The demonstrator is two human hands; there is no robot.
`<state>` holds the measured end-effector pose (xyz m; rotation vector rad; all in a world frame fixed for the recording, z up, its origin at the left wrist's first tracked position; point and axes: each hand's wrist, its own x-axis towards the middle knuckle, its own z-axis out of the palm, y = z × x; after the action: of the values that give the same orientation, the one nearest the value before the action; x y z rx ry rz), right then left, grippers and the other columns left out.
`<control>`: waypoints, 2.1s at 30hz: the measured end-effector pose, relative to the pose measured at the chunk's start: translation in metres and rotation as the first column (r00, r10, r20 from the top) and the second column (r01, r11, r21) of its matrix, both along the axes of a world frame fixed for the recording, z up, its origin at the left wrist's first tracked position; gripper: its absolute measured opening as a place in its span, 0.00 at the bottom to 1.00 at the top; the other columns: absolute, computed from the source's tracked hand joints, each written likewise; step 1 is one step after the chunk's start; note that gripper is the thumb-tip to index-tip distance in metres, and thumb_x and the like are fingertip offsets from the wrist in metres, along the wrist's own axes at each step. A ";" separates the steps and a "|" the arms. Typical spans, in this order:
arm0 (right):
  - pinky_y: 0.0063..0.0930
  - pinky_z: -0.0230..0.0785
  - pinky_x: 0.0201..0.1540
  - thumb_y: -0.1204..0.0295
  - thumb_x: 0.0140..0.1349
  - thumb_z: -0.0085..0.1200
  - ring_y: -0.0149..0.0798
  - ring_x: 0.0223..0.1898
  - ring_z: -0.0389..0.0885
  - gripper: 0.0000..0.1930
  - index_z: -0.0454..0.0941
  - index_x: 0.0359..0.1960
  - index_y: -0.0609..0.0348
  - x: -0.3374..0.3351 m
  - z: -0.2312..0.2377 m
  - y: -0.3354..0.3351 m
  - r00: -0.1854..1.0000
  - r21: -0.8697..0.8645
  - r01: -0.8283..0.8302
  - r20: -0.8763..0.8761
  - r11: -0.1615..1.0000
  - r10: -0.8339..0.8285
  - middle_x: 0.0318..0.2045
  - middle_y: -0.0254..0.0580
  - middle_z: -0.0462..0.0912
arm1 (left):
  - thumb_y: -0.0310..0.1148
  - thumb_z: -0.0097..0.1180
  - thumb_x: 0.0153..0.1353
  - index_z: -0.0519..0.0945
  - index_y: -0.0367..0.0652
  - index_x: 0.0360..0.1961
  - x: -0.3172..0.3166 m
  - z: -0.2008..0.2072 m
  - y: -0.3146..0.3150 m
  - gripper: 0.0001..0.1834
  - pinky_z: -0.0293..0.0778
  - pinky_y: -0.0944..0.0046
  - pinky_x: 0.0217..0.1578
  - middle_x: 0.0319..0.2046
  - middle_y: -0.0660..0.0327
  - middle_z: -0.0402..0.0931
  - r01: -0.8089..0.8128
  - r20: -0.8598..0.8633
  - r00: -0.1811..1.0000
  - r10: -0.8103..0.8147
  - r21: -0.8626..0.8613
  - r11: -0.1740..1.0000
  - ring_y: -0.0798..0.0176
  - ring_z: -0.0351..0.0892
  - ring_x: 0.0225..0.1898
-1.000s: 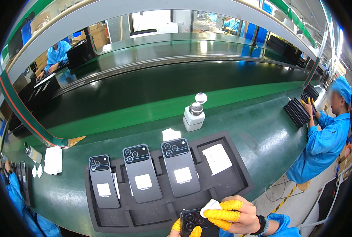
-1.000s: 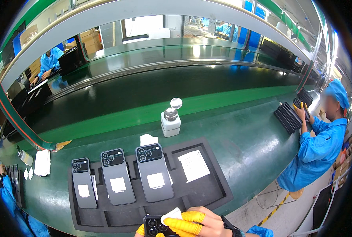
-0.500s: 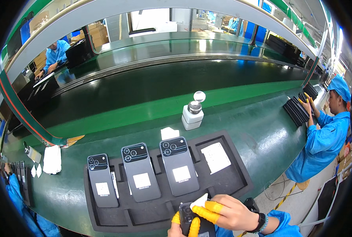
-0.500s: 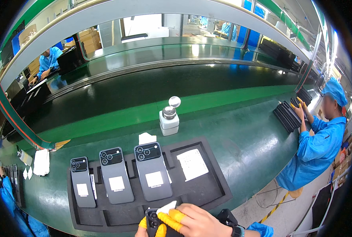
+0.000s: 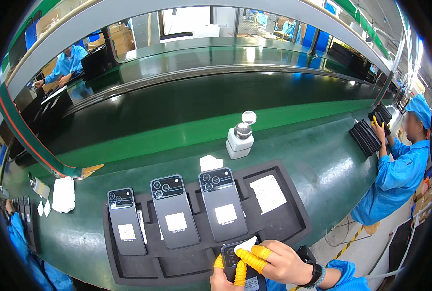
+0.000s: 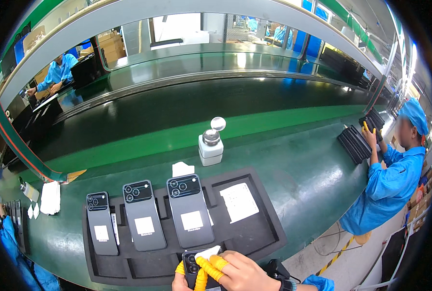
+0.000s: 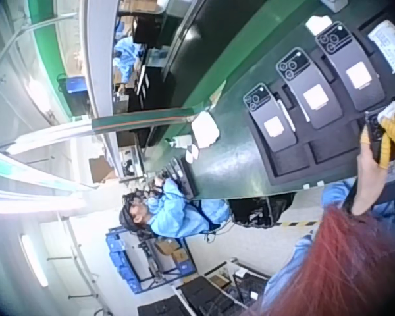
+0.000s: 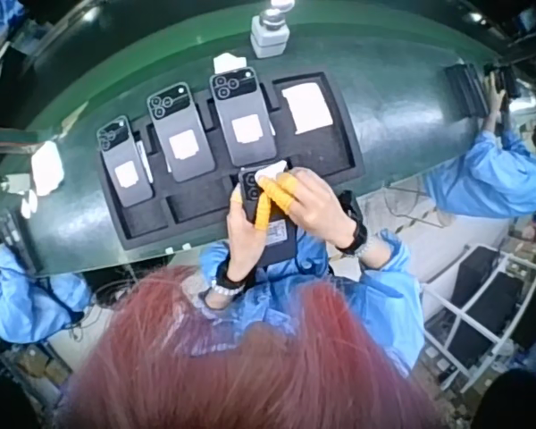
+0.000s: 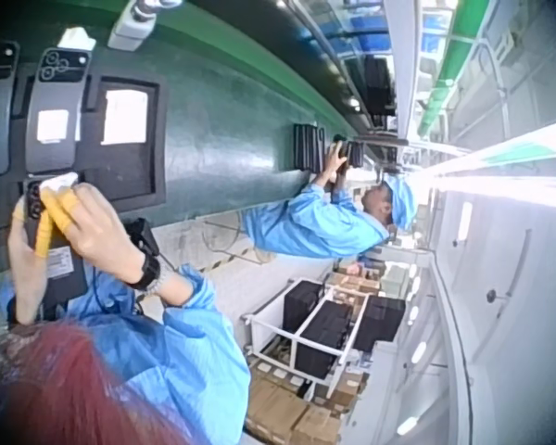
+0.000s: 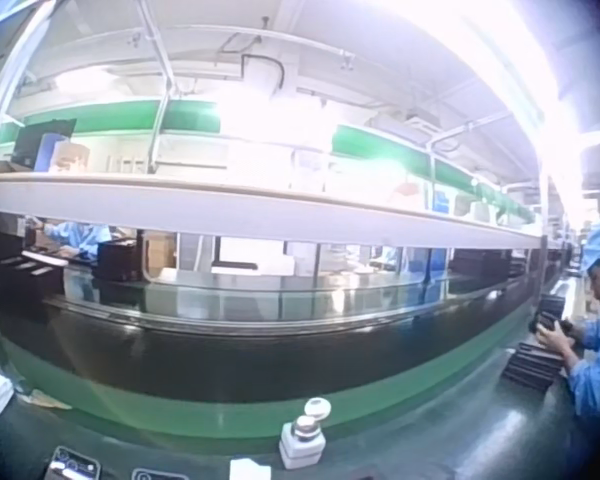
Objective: Cleaning the back and camera lens area of several smartphones on an assembly line.
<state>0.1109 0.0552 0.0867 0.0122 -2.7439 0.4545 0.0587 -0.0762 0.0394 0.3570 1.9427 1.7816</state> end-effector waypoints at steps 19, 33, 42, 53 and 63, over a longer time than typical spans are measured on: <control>0.37 0.67 0.49 0.75 0.35 0.49 0.46 0.41 0.71 0.21 0.75 0.35 0.74 -0.008 0.018 -0.007 0.986 0.122 -0.156 -0.036 0.980 0.161 0.36 0.48 0.71 | 0.32 0.52 0.60 0.65 0.34 0.50 -0.002 0.001 -0.004 0.20 0.71 0.63 0.35 0.34 0.52 0.75 0.044 -0.037 0.998 -0.044 0.006 0.999 0.59 0.76 0.35; 0.36 0.66 0.48 0.74 0.35 0.49 0.45 0.39 0.71 0.16 0.76 0.29 0.72 -0.012 0.028 -0.005 0.983 0.105 -0.180 0.065 0.978 0.174 0.32 0.46 0.71 | 0.30 0.53 0.59 0.65 0.36 0.52 -0.001 0.001 -0.006 0.21 0.71 0.64 0.37 0.37 0.53 0.75 0.071 0.011 0.997 -0.071 0.016 0.997 0.62 0.76 0.38; 0.33 0.67 0.46 0.76 0.37 0.50 0.43 0.39 0.72 0.20 0.75 0.36 0.74 -0.008 0.029 -0.002 0.987 0.117 -0.159 0.045 0.980 0.155 0.35 0.46 0.71 | 0.29 0.52 0.60 0.65 0.36 0.52 -0.001 0.002 -0.006 0.19 0.70 0.65 0.39 0.37 0.54 0.75 0.081 0.080 0.994 -0.080 -0.008 0.997 0.63 0.74 0.38; 0.30 0.67 0.34 0.78 0.38 0.58 0.42 0.33 0.74 0.20 0.78 0.39 0.64 -0.011 0.027 0.003 0.992 -0.113 0.059 -0.103 0.992 -0.071 0.32 0.41 0.74 | 0.31 0.52 0.60 0.68 0.35 0.49 -0.002 0.010 0.000 0.18 0.69 0.66 0.39 0.36 0.54 0.75 0.008 0.132 0.991 -0.002 -0.044 0.999 0.62 0.74 0.37; 0.37 0.64 0.44 0.72 0.37 0.52 0.41 0.41 0.71 0.23 0.76 0.41 0.65 -0.012 0.022 -0.003 0.998 0.053 -0.043 -0.033 0.998 0.045 0.37 0.40 0.74 | 0.30 0.52 0.59 0.65 0.36 0.52 0.000 0.003 -0.004 0.20 0.70 0.65 0.39 0.37 0.52 0.75 0.033 0.078 0.996 -0.030 -0.039 0.999 0.61 0.75 0.37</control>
<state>0.0989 0.0519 0.1086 0.0934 -2.7255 0.3909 0.0590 -0.0803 0.0421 0.2991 1.9057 1.7082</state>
